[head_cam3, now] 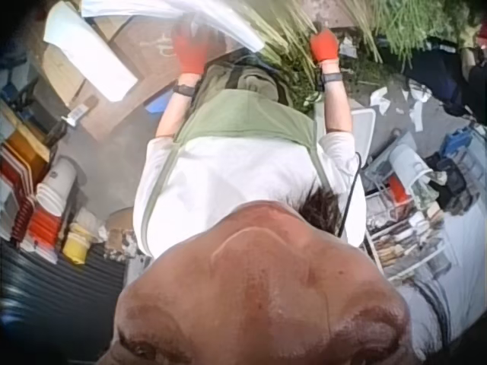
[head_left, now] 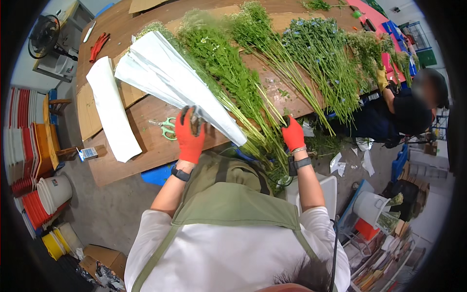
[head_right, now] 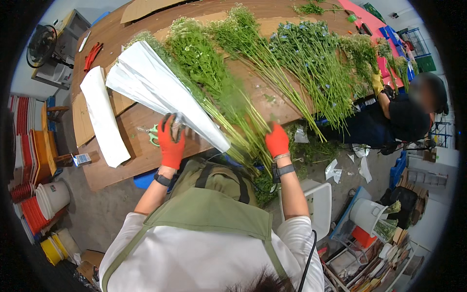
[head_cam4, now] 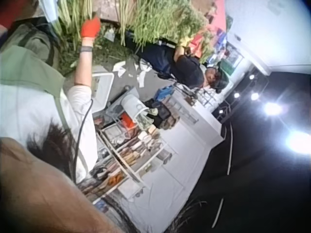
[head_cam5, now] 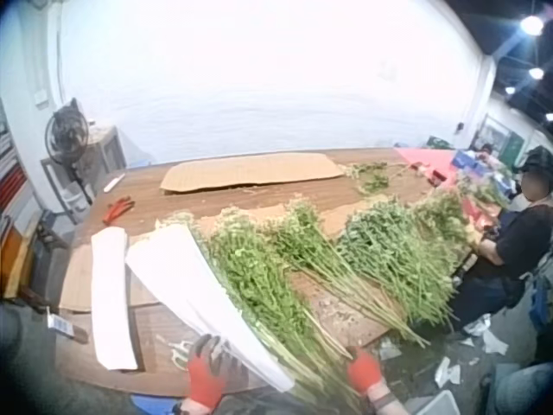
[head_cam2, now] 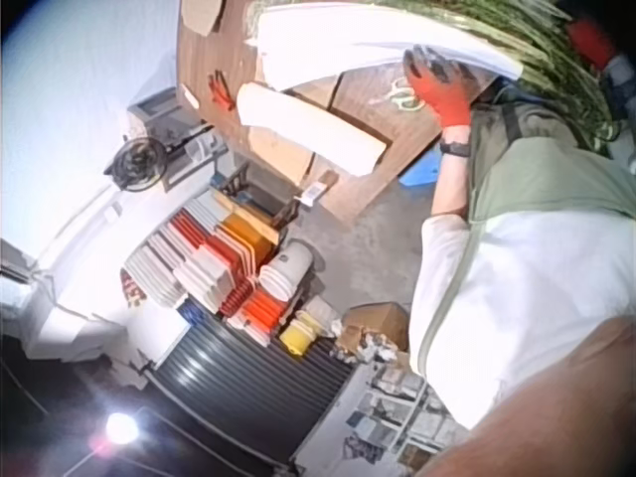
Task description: The recorder prepares a bouquet of chamomile flowers, places them in a paper sleeve, and trims the stems.
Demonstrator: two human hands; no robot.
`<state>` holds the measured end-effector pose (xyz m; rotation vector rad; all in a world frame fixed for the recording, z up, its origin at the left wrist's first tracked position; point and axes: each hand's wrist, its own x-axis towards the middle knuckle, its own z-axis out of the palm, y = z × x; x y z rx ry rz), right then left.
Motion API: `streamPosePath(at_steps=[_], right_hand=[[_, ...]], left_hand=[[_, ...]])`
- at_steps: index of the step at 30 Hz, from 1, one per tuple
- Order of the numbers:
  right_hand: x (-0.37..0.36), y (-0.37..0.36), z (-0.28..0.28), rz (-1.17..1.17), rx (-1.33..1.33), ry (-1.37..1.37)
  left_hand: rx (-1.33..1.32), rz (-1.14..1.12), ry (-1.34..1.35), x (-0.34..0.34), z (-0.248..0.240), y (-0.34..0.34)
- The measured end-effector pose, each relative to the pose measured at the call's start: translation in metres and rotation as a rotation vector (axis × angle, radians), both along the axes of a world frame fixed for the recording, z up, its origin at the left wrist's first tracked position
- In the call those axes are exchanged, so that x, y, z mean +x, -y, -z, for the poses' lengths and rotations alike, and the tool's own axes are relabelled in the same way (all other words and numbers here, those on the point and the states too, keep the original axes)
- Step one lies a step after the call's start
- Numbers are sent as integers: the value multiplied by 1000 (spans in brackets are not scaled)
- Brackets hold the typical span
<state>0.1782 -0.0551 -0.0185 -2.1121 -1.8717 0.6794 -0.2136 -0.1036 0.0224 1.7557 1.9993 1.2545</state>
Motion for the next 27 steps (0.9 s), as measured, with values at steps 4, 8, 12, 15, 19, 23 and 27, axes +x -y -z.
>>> streamPosePath(at_steps=[4,8,12,15,19,23,27], right_hand=[[-8,-29,14,51,-124,-382],[-35,-67,-8,203,-370,-909],[-56,-60,-75,68,267,-351],[-52,-24,-137,126,648,-225],[-16,25,-125,-105,451,-8],[-4,65,-128,-7,453,-149],[46,91,-83,117,20,-660]], left_hand=[[-1,178,179,34,-12,-17],[0,472,154,74,-6,-46],[66,548,-35,93,2,-80],[-256,474,543,95,10,-94],[-440,415,1384,97,29,-119],[-705,459,1974,98,-5,-193],[-375,578,1738,63,-26,-269]])
